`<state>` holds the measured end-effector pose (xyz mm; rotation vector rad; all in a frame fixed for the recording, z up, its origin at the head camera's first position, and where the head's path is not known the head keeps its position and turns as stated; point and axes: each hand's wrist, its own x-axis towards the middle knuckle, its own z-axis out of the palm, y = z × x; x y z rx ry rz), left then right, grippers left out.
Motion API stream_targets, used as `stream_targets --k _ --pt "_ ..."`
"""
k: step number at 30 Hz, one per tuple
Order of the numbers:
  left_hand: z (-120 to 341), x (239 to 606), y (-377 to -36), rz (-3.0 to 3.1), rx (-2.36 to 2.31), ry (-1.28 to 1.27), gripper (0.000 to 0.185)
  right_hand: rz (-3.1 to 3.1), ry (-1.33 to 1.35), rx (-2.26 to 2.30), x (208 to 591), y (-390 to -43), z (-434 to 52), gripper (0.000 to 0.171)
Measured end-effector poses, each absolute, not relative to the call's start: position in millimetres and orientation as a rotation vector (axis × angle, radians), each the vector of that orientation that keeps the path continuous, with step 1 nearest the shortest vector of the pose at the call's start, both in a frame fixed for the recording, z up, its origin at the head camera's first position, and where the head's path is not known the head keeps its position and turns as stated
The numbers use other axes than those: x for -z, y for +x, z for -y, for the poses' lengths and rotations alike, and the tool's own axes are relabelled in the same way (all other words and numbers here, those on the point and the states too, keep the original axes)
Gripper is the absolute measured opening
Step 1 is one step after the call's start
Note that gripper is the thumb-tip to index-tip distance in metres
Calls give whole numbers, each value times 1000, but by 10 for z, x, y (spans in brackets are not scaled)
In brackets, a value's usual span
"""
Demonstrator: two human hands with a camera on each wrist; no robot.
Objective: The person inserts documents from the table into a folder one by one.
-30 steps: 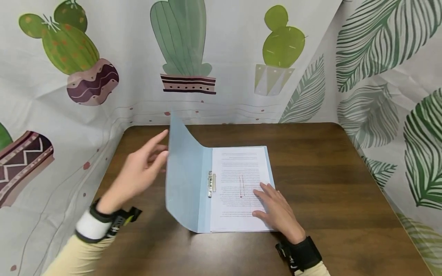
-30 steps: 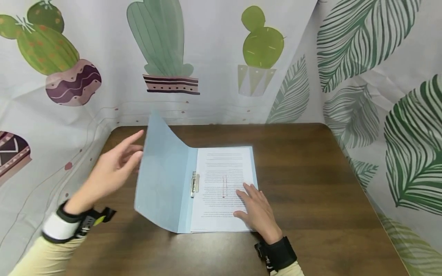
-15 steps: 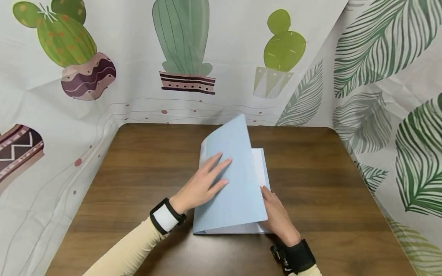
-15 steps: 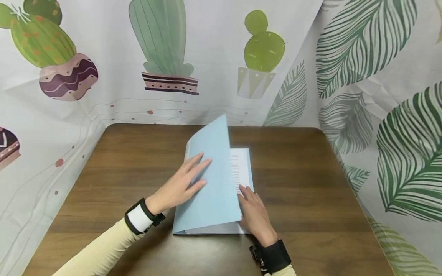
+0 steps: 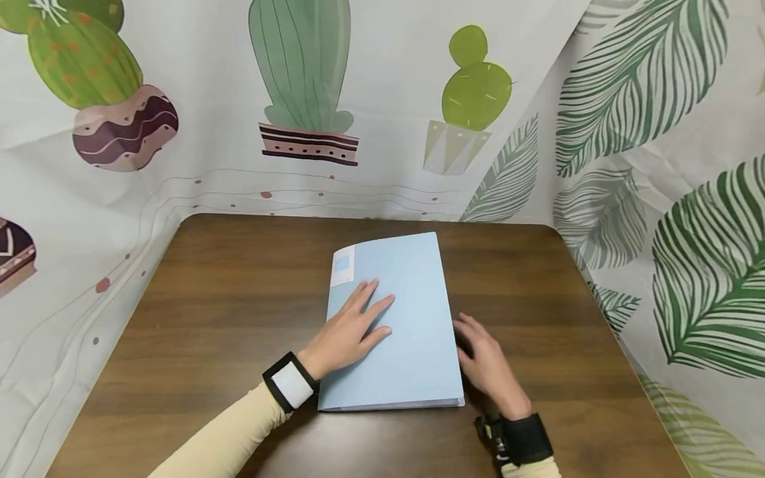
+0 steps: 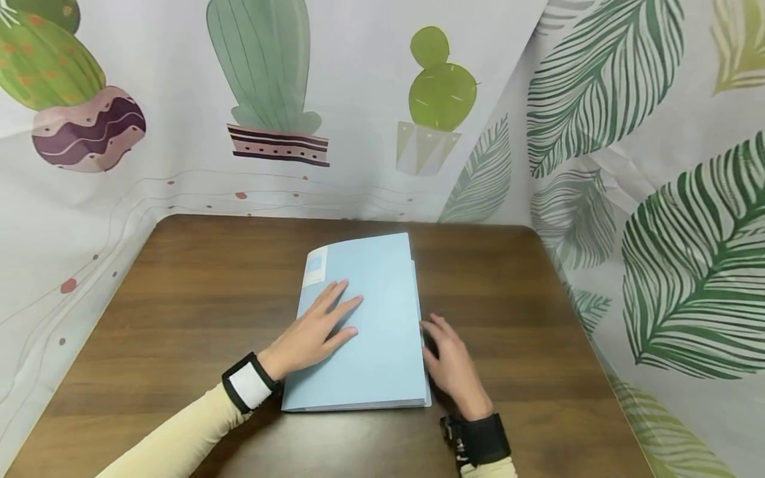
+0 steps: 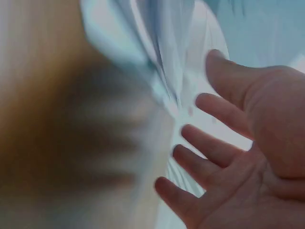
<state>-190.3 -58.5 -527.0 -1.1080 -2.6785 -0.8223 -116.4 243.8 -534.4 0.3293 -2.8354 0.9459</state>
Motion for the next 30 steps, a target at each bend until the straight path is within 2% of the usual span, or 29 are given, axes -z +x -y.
stream_targets --k 3,7,15,21,30 --pt "526 5299 -1910 2689 776 -1084 57 2883 188 -873 5164 -1288 -2634 49" --pt "462 5355 -1905 2706 723 -1059 57 2784 190 -841 4903 -1526 -2739 50" --pt "367 5447 -1938 2770 638 -1055 56 2521 341 -823 4632 -2164 -2382 49" --pt "285 5499 -1943 2799 601 -1062 56 2454 375 -796 4796 -2509 -2080 48" --pt "203 5539 -1934 2801 530 -1060 55 2493 361 -709 5218 -2583 -1959 49"
